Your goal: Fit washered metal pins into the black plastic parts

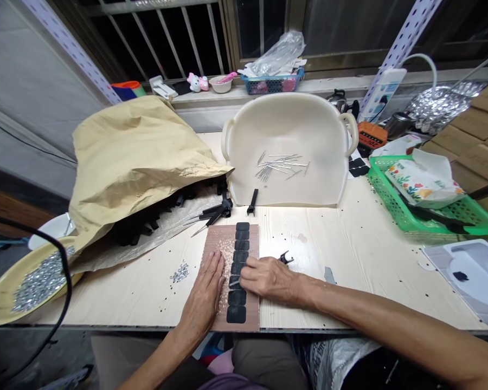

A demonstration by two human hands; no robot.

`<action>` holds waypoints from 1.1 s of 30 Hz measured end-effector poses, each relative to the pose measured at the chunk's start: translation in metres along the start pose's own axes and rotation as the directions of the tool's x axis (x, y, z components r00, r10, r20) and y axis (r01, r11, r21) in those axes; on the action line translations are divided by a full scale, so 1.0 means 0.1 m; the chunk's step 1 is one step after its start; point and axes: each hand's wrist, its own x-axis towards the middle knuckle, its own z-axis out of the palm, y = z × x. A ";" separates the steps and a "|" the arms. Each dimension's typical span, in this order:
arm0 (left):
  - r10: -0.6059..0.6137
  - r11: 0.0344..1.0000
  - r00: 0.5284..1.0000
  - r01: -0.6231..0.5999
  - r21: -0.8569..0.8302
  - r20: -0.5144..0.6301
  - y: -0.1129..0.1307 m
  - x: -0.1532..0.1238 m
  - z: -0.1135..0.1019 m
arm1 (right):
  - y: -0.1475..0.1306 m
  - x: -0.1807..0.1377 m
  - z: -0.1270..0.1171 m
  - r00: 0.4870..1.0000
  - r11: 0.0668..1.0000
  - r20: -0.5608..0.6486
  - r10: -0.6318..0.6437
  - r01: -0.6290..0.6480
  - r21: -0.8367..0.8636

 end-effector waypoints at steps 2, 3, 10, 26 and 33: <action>0.002 1.000 1.000 -0.002 0.004 0.005 0.00 0.00 0.00 | 0.03 0.05 -0.02 0.999 1.000 -0.029 0.029 -0.029 -0.009; 0.001 1.000 1.000 -0.001 0.009 0.009 0.01 0.00 -0.01 | 0.10 0.09 -0.03 0.990 0.992 -0.070 0.120 -0.122 -0.032; -0.015 1.000 1.000 0.015 0.003 0.020 0.03 0.01 -0.04 | 0.20 0.05 0.14 0.974 0.977 -0.092 0.205 -0.210 -0.040; -0.010 1.000 1.000 0.010 -0.001 -0.011 0.01 0.00 0.00 | 0.00 0.07 0.10 0.982 0.983 -0.045 0.182 -0.182 0.009; -0.005 1.000 1.000 0.006 0.015 -0.018 0.01 0.00 0.00 | 0.28 0.16 0.01 0.931 0.937 -0.115 0.348 -0.350 0.002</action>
